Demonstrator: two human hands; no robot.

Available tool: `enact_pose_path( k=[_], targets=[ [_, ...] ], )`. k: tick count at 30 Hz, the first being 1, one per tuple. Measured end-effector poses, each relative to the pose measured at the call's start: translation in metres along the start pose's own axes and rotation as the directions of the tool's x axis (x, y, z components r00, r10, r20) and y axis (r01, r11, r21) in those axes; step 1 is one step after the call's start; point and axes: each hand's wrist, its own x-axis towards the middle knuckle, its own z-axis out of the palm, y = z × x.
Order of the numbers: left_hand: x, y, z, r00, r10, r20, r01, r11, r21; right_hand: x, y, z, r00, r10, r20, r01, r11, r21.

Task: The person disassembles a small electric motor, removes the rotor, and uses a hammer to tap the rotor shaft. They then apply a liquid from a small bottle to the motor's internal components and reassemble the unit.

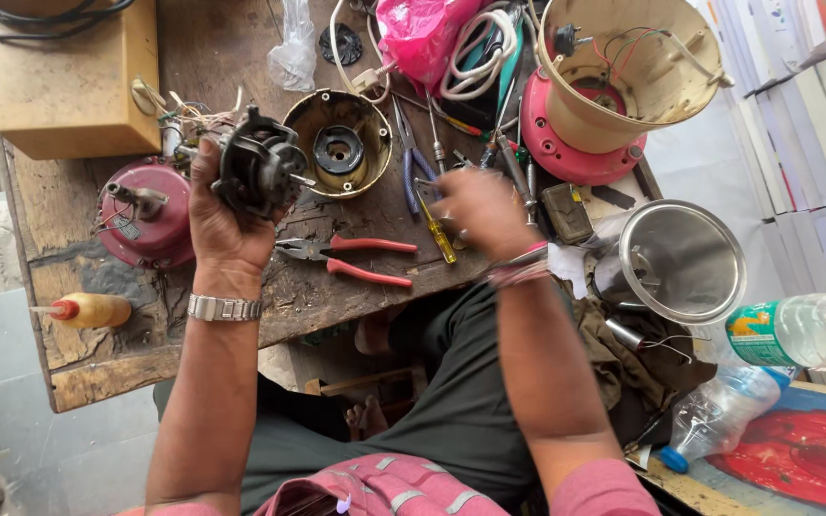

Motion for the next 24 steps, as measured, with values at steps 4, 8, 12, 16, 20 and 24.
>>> enact_pose_path(
  k=[4,8,12,16,20,24],
  targets=[
    [0.0,-0.004,0.002,1.0,0.002,-0.01,-0.001,0.997,0.072,0.02,0.038,-0.036,0.964,-0.027,-0.266,-0.007,0.992,-0.124],
    [0.0,-0.013,0.007,0.999,-0.03,-0.034,0.033,0.997,0.067,0.041,0.03,-0.014,0.98,-0.111,-0.166,0.065,0.963,-0.263],
    [0.002,-0.017,0.01,0.994,-0.048,-0.1,0.055,0.996,0.066,0.053,0.015,0.003,0.971,-0.163,-0.175,0.087,0.922,-0.378],
    [-0.001,-0.014,0.007,0.995,-0.05,-0.085,0.054,0.997,0.048,0.045,0.033,-0.015,0.973,0.025,-0.228,-0.082,0.966,-0.246],
    [-0.005,-0.013,0.007,0.996,-0.059,-0.062,0.062,0.997,0.045,0.03,0.059,-0.028,0.932,0.285,-0.223,-0.321,0.935,-0.148],
    [-0.009,-0.015,0.013,0.997,-0.075,-0.032,0.077,0.995,0.057,0.039,0.058,-0.016,0.915,0.394,-0.091,-0.403,0.905,-0.135]
  ],
)
